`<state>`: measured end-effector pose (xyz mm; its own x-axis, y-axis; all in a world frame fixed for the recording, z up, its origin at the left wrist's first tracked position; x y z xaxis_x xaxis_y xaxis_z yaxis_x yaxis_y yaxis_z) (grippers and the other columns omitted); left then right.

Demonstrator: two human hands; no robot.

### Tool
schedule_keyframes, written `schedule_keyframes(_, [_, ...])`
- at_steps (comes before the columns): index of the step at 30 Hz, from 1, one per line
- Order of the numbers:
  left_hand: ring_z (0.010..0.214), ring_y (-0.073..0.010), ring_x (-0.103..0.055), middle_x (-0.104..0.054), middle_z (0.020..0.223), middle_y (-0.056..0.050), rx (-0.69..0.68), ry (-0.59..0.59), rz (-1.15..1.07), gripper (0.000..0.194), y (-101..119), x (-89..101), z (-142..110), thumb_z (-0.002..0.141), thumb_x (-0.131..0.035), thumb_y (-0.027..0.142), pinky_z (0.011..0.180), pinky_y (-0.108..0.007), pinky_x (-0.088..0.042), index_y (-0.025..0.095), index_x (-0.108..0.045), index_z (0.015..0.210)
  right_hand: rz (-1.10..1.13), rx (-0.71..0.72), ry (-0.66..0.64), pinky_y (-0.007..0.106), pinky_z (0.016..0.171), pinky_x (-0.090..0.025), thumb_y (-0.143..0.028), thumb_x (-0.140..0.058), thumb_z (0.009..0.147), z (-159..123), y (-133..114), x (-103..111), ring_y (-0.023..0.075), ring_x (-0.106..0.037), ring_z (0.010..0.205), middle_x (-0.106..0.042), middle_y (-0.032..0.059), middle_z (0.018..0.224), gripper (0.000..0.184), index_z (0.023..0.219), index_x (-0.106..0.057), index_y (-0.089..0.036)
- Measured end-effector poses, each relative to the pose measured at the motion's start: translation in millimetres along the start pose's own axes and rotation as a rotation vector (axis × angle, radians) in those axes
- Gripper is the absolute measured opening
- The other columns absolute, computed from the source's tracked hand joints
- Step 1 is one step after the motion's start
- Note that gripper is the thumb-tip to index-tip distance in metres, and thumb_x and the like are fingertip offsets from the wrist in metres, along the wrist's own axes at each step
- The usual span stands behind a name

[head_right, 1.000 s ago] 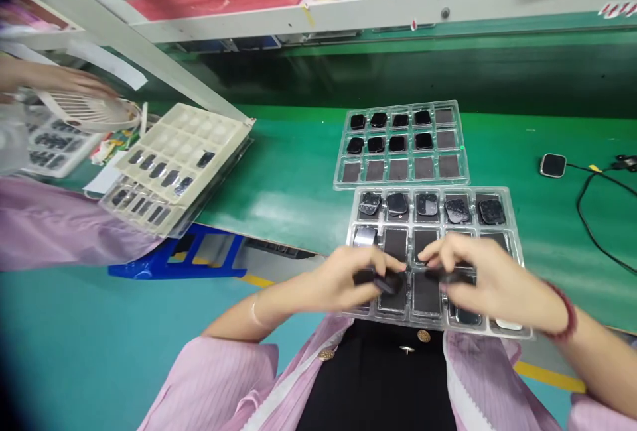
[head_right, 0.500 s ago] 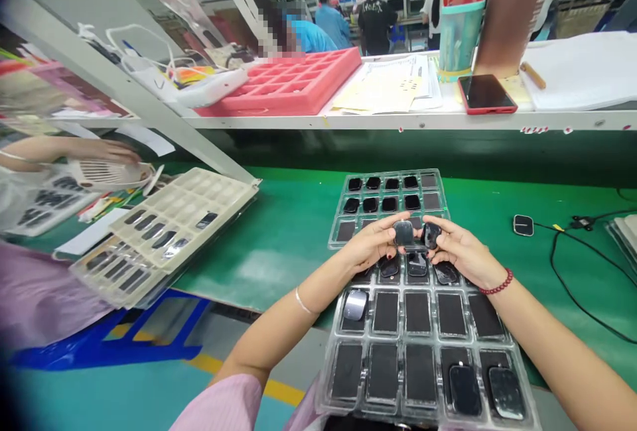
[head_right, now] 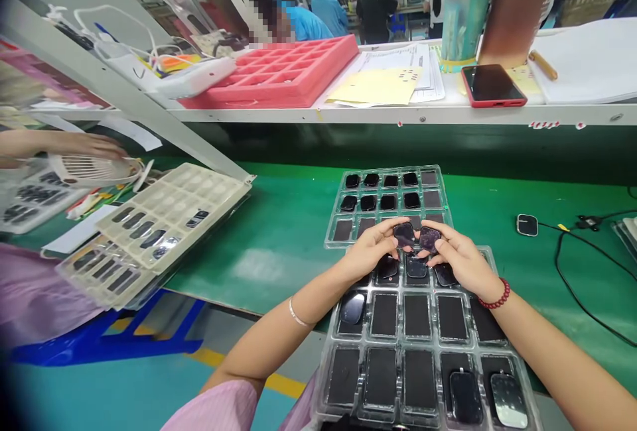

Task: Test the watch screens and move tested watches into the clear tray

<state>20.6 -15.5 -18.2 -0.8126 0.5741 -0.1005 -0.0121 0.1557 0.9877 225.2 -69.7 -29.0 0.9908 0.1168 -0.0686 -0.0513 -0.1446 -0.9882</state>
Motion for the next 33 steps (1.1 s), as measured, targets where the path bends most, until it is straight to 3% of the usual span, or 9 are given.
schedule_keyframes(6, [0.078,-0.0149,-0.068,-0.068,0.102,-0.007,0.036,0.021,-0.002,0.046,-1,-3.3,-1,0.077,-0.053,0.009,0.060,-0.021,-0.045,0.016,-0.057,0.122,-0.107,0.038,-0.028,0.036,0.073,-0.060,-0.029,-0.059,0.090,-1,2,1,0.0177,-0.070,0.078,-0.070,0.0094,0.116,0.042,0.131,-0.055,-0.023])
schedule_keyframes(9, [0.074,-0.0140,-0.067,-0.068,0.098,-0.007,0.026,0.020,0.009,0.039,-2,-3.2,-1,0.079,-0.057,0.015,0.057,-0.021,-0.043,0.016,-0.058,0.118,-0.108,0.060,-0.045,0.033,0.070,-0.059,-0.028,-0.060,0.089,-1,2,0,0.0160,-0.068,0.075,-0.071,0.0085,0.111,0.041,0.130,-0.055,-0.023])
schedule_keyframes(14, [0.061,-0.0122,-0.063,-0.066,0.082,-0.005,0.012,0.009,0.033,0.032,-4,-2.1,-2,0.086,-0.057,0.037,0.050,-0.020,-0.039,0.013,-0.063,0.107,-0.068,0.060,-0.063,0.030,0.061,-0.056,-0.040,-0.053,0.094,-2,-1,-1,0.0148,-0.064,0.067,-0.072,0.0090,0.097,0.030,0.113,-0.062,-0.018])
schedule_keyframes(16, [0.061,-0.0116,-0.062,-0.065,0.079,-0.004,0.010,0.003,0.045,0.029,-6,-2.1,-2,0.086,-0.056,0.034,0.049,-0.020,-0.038,0.014,-0.063,0.105,-0.081,0.053,-0.054,0.028,0.057,-0.054,-0.039,-0.053,0.093,-1,-1,-2,0.0125,-0.060,0.059,-0.071,0.0070,0.089,0.027,0.107,-0.062,-0.018])
schedule_keyframes(18, [0.068,-0.0119,-0.064,-0.065,0.086,-0.004,-0.016,0.003,0.039,0.029,-8,-2.5,-1,0.083,-0.057,0.022,0.053,-0.020,-0.042,0.015,-0.060,0.110,-0.101,0.051,-0.042,0.027,0.057,-0.053,-0.030,-0.058,0.089,-1,-1,-4,0.0120,-0.059,0.060,-0.070,0.0053,0.090,0.023,0.110,-0.060,-0.019])
schedule_keyframes(21, [0.089,-0.0143,-0.065,-0.065,0.104,-0.006,-0.070,0.037,0.010,0.047,-10,-3.4,0,0.071,-0.054,0.004,0.073,-0.024,-0.051,0.017,-0.057,0.116,-0.113,0.057,-0.059,0.029,0.062,-0.055,-0.017,-0.061,0.080,-2,-1,-7,0.0144,-0.062,0.072,-0.068,0.0056,0.102,0.041,0.120,-0.053,-0.023])
schedule_keyframes(24, [0.102,-0.0173,-0.062,-0.064,0.113,-0.008,-0.075,0.045,-0.006,0.053,-11,-4.6,0,0.066,-0.052,0.000,0.085,-0.030,-0.052,0.017,-0.056,0.116,-0.111,0.066,-0.090,0.031,0.067,-0.055,-0.014,-0.058,0.077,-3,-1,-8,0.0156,-0.064,0.078,-0.066,0.0065,0.109,0.048,0.124,-0.050,-0.024])
schedule_keyframes(29, [0.098,-0.0179,-0.064,-0.065,0.112,-0.009,-0.070,0.036,0.024,0.049,-9,-4.9,-2,0.069,-0.056,0.003,0.087,-0.033,-0.052,0.017,-0.057,0.116,-0.163,0.106,-0.088,0.033,0.071,-0.054,-0.016,-0.059,0.079,-3,-5,-8,0.0180,-0.065,0.082,-0.068,0.0068,0.104,0.042,0.121,-0.052,-0.022])
schedule_keyframes(33, [0.083,-0.0146,-0.067,-0.067,0.105,-0.007,-0.053,0.008,0.020,0.042,-8,-4.5,-4,0.076,-0.055,0.008,0.087,-0.035,-0.053,0.017,-0.058,0.116,-0.219,0.125,-0.062,0.035,0.074,-0.054,-0.018,-0.057,0.082,-4,-7,-9,0.0199,-0.066,0.085,-0.069,0.0055,0.093,0.031,0.113,-0.054,-0.021])
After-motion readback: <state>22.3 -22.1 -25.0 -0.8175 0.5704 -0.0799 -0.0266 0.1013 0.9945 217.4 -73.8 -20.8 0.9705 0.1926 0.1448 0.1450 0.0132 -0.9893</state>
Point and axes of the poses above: each hand's wrist, its own z-axis towards the middle knuckle, its own x-axis out of the back of the hand, y = z × x, the point moved 1 cm from there along z, towards the middle knuckle
